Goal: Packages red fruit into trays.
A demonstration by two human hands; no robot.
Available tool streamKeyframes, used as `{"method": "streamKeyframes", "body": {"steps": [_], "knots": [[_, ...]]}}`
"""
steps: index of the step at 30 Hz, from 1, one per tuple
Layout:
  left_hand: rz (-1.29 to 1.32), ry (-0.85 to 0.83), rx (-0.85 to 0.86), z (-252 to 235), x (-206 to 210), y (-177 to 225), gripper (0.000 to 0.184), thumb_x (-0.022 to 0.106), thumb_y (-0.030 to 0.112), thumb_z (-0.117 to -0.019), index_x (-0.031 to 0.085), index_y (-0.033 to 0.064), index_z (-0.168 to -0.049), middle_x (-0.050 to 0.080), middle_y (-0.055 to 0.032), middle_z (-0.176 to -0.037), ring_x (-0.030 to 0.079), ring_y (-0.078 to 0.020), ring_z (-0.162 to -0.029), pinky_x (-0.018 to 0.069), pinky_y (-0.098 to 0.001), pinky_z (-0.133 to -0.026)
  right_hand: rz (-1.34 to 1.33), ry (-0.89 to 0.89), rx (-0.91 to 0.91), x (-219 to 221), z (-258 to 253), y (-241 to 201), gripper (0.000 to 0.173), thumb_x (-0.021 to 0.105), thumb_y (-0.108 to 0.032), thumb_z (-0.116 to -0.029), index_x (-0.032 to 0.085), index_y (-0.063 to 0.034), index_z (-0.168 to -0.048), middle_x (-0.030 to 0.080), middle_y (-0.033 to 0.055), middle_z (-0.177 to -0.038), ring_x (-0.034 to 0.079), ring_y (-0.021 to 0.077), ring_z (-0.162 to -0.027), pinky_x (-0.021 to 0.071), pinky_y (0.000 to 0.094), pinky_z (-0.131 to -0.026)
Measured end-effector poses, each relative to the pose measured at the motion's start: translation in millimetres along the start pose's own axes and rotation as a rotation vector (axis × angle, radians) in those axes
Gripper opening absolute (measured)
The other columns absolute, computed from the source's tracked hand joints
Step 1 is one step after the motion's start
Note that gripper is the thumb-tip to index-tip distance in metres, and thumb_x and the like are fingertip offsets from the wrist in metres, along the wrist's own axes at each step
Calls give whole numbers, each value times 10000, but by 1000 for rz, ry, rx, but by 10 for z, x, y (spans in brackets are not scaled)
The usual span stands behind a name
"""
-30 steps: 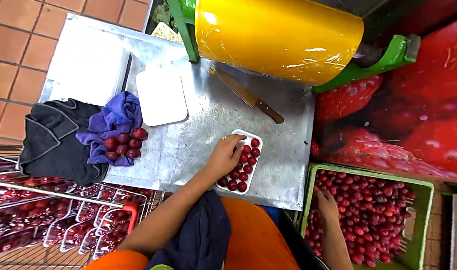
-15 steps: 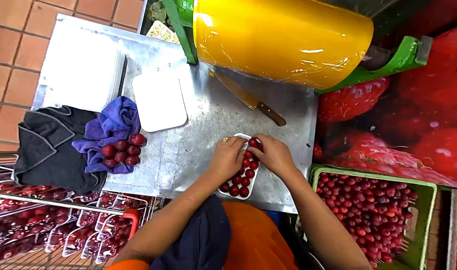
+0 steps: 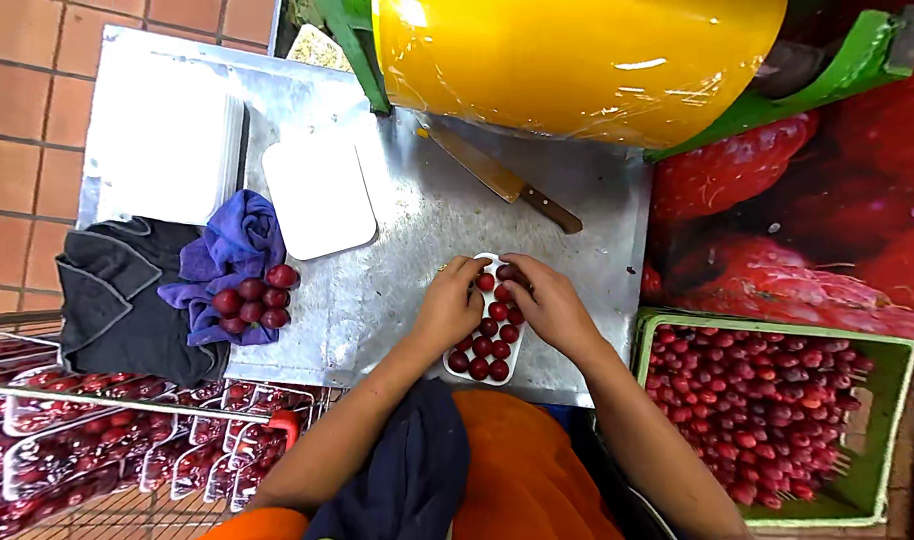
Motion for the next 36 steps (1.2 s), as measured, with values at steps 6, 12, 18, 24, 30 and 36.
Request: {"method": "streamKeyframes", "body": {"steps": [6,12,18,24,30,36], "knots": [[-31,-10,38,23,69,8,277,588,139,-961,713,128,-1208,628,-69,-1311,643,-205,-1136,563,-464,-952,-87,386,37,-620,1042,743,255,576,-182,-1040,698,-112,-1252,720,30,-1100,694,103,-904,614,317,-798],[-113,-39,116,44,79,86,309,668,236,-993,676,90,-1265,617,-152,-1314,657,-292,-1091,569,-534,-890,109,806,740,-1162,2701,2357,245,581,-197,-1032,708,-48,-1177,738,143,-1026,713,272,-908,574,521,-836],[-152,10,141,76,10,68,315,664,218,-990,688,115,-1286,682,-109,-1296,652,-297,-1171,517,-582,-954,43,375,989,-501,2662,3294,444,671,-252,-974,602,-121,-1393,648,192,-1333,638,388,-1206,504,634,-1007],[-139,71,99,144,13,113,327,659,162,-992,675,91,-1311,686,-99,-1308,643,-251,-1229,500,-537,-1055,254,457,1231,-266,2397,3370,630,555,-528,-986,524,-116,-1461,512,305,-1424,638,498,-1118,545,672,-820],[-102,178,42,194,-18,29,282,672,179,-980,703,83,-1243,688,-115,-1263,636,-269,-1212,505,-531,-1052,301,543,1136,-366,2385,3172,689,653,-556,-933,575,-83,-1428,386,359,-1521,477,566,-1319,477,723,-943],[-91,145,67,215,14,-85,269,617,245,-1017,711,160,-1254,663,-41,-1334,605,-223,-1264,490,-537,-1055,210,575,1277,-286,2400,3409,724,518,-581,-1004,502,-35,-1478,376,384,-1520,532,576,-1260,489,696,-964]]}}
Point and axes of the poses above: each hand's wrist, its own z-axis away from the middle knuckle, its own x-axis out of the palm, y = z × x, the point moved 7 cm from there along -z, towards the middle knuckle
